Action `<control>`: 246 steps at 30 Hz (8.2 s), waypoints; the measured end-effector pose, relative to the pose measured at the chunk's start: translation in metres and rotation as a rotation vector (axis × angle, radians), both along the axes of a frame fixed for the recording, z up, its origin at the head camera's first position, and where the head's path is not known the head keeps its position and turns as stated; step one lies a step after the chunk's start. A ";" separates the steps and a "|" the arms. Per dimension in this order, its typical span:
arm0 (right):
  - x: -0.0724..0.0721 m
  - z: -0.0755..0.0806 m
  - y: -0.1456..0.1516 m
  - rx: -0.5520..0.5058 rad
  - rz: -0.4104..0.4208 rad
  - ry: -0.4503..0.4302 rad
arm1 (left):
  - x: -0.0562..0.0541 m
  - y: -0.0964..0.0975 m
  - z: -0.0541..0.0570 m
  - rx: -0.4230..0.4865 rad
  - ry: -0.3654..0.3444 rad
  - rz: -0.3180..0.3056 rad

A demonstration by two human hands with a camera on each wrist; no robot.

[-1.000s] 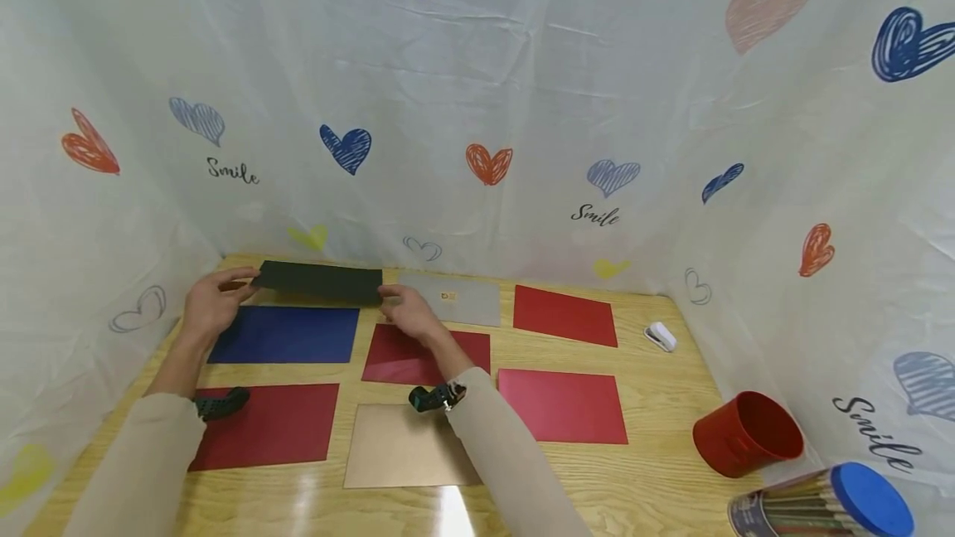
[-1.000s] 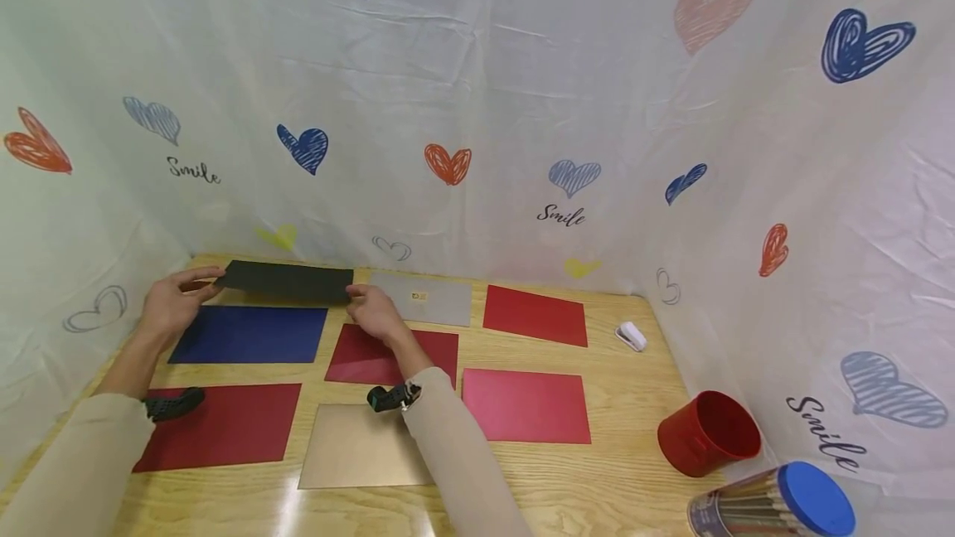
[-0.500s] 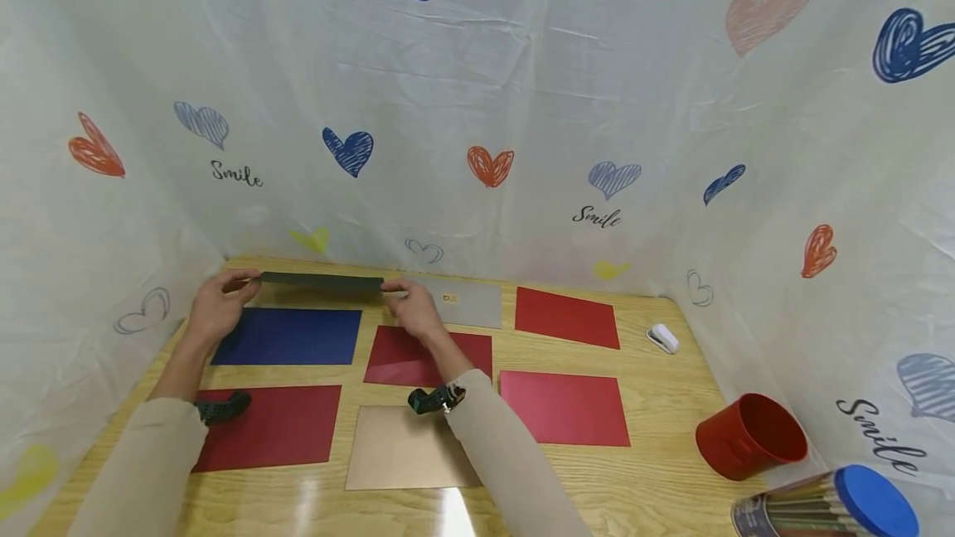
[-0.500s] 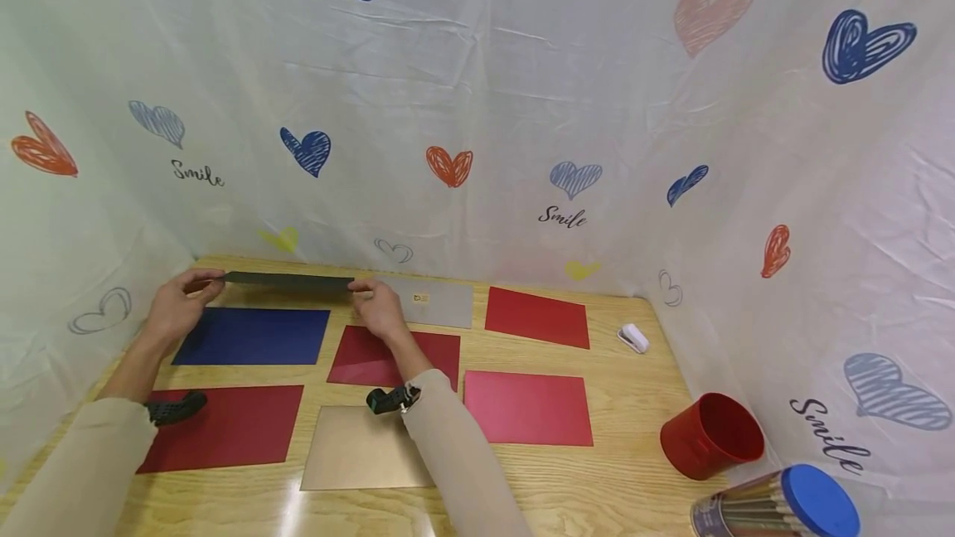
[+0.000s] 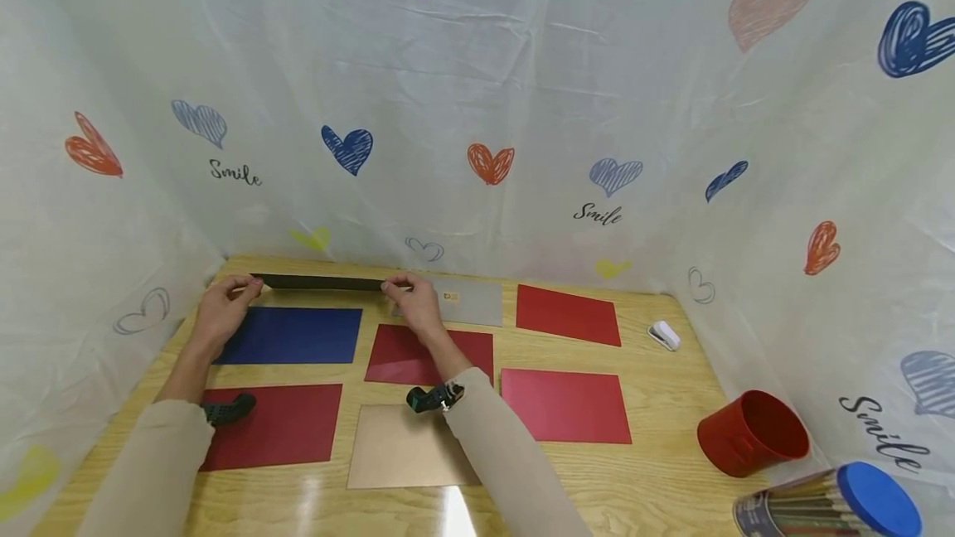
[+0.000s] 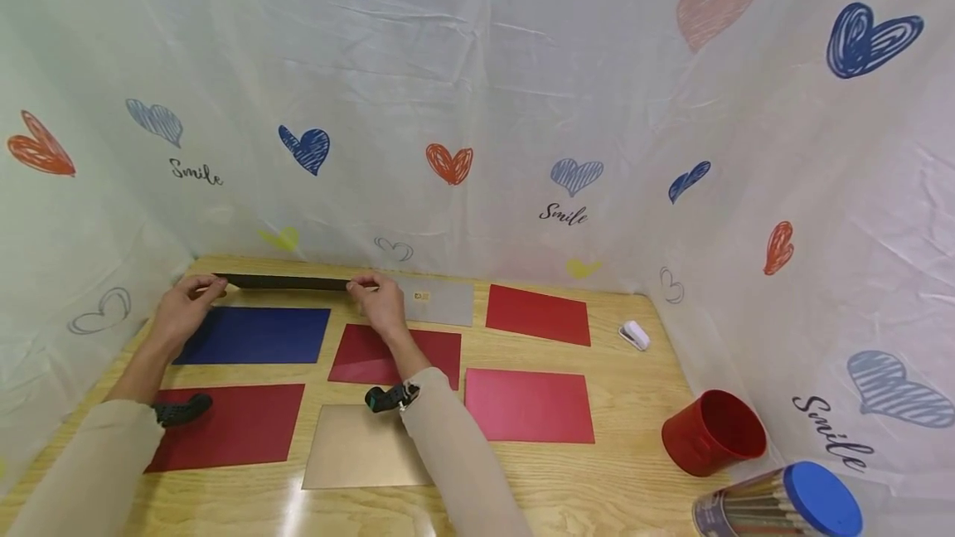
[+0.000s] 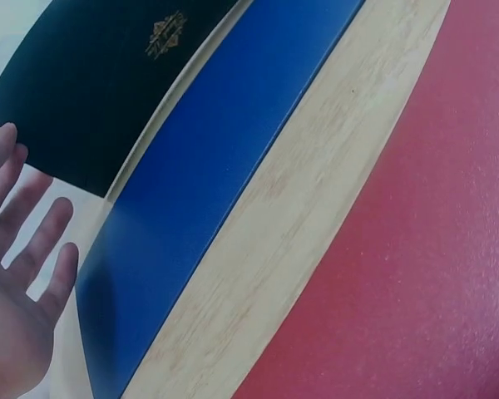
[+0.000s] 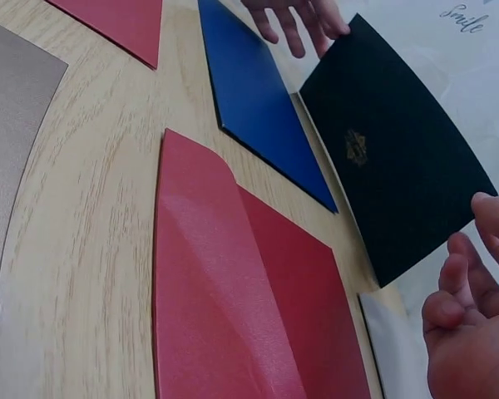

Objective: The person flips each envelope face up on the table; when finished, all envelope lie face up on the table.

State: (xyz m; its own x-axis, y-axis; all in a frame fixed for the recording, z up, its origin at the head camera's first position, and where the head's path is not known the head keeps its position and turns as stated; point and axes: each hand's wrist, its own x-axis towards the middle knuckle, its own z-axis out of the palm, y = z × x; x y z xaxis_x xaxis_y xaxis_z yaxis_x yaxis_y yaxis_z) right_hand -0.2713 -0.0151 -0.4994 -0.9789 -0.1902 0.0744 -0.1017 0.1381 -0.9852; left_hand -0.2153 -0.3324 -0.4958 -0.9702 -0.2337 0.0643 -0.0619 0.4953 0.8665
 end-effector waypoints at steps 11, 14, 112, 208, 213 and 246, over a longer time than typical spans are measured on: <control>-0.002 -0.001 0.000 0.122 -0.007 0.096 | 0.000 -0.002 -0.003 -0.103 0.041 0.008; -0.003 0.000 0.002 0.183 0.055 0.131 | -0.001 -0.003 -0.003 -0.178 0.084 0.008; 0.003 -0.003 -0.005 0.890 0.153 0.401 | -0.006 0.002 0.000 -0.461 0.029 -0.128; 0.058 -0.005 0.000 0.750 0.398 0.333 | 0.068 -0.024 -0.010 -0.561 0.116 -0.110; 0.058 -0.005 -0.001 0.754 0.406 0.319 | 0.068 -0.025 -0.008 -0.502 0.084 -0.107; 0.054 -0.004 0.005 0.745 0.299 0.443 | 0.077 -0.034 -0.003 -0.397 0.152 -0.046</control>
